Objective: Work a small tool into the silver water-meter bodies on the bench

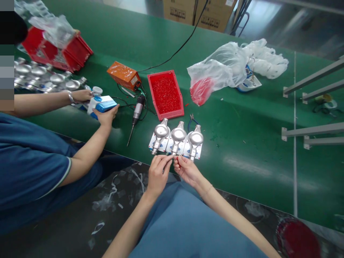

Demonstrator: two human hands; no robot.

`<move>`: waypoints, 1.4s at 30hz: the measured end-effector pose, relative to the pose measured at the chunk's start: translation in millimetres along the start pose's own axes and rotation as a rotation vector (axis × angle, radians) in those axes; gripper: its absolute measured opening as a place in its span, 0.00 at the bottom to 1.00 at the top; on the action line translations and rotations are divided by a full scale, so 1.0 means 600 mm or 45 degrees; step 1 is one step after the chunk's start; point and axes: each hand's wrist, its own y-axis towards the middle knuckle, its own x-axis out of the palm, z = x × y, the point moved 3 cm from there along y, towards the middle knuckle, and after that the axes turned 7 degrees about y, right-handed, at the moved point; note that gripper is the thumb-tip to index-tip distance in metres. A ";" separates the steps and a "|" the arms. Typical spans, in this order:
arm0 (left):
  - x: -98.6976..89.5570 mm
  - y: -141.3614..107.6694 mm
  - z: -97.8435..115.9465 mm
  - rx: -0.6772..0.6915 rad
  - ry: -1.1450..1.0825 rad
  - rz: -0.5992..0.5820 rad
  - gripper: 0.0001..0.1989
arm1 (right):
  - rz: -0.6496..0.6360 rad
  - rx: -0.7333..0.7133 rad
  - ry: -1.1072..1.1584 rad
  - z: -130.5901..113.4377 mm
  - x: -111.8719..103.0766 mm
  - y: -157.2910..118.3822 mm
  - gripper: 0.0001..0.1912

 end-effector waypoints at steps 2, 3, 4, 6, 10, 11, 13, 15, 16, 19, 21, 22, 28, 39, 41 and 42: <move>0.004 -0.001 0.003 0.021 0.008 0.000 0.12 | 0.008 -0.004 0.015 0.002 0.000 0.000 0.10; 0.006 -0.001 0.003 0.032 0.022 0.005 0.11 | 0.009 -0.005 0.019 0.004 0.000 0.001 0.10; 0.008 -0.003 0.003 0.043 0.041 0.014 0.10 | 0.009 -0.003 0.018 0.006 -0.001 0.001 0.10; 0.013 -0.007 0.002 0.073 0.102 0.032 0.10 | 0.004 0.001 0.008 0.011 -0.003 0.002 0.10; 0.020 -0.020 0.001 0.165 0.278 0.003 0.08 | 0.017 0.024 -0.027 0.024 -0.012 0.003 0.11; 0.023 -0.023 -0.002 0.180 0.324 -0.019 0.08 | 0.033 0.030 -0.046 0.027 -0.015 0.003 0.12; 0.030 -0.023 -0.012 0.185 0.402 -0.048 0.07 | 0.080 0.023 -0.113 0.029 -0.022 0.004 0.13; 0.040 -0.014 -0.031 0.137 0.479 -0.004 0.08 | 0.146 -0.009 -0.226 0.027 -0.030 0.007 0.14; 0.046 -0.006 -0.044 0.096 0.529 0.044 0.08 | 0.184 -0.035 -0.299 0.026 -0.034 0.008 0.15; 0.068 0.020 -0.084 -0.007 0.720 0.138 0.10 | 0.305 -0.124 -0.505 0.021 -0.044 0.009 0.17; 0.084 0.033 -0.103 0.009 0.817 0.095 0.11 | 0.376 -0.169 -0.563 0.019 -0.048 0.006 0.16; 0.090 0.037 -0.108 0.032 0.843 0.067 0.11 | 0.397 -0.178 -0.561 0.018 -0.050 0.005 0.16; 0.101 0.030 -0.118 0.117 0.869 0.049 0.11 | 0.273 -0.121 -0.445 0.011 -0.038 -0.004 0.15; 0.045 0.020 -0.071 0.025 0.550 0.160 0.13 | 0.260 -0.091 -0.321 -0.009 -0.037 -0.005 0.13; 0.041 0.018 -0.040 0.017 0.433 0.110 0.11 | 0.237 -0.081 -0.285 -0.011 -0.032 -0.004 0.14; 0.040 0.016 -0.025 0.017 0.369 0.080 0.11 | 0.226 -0.077 -0.277 -0.011 -0.030 -0.004 0.15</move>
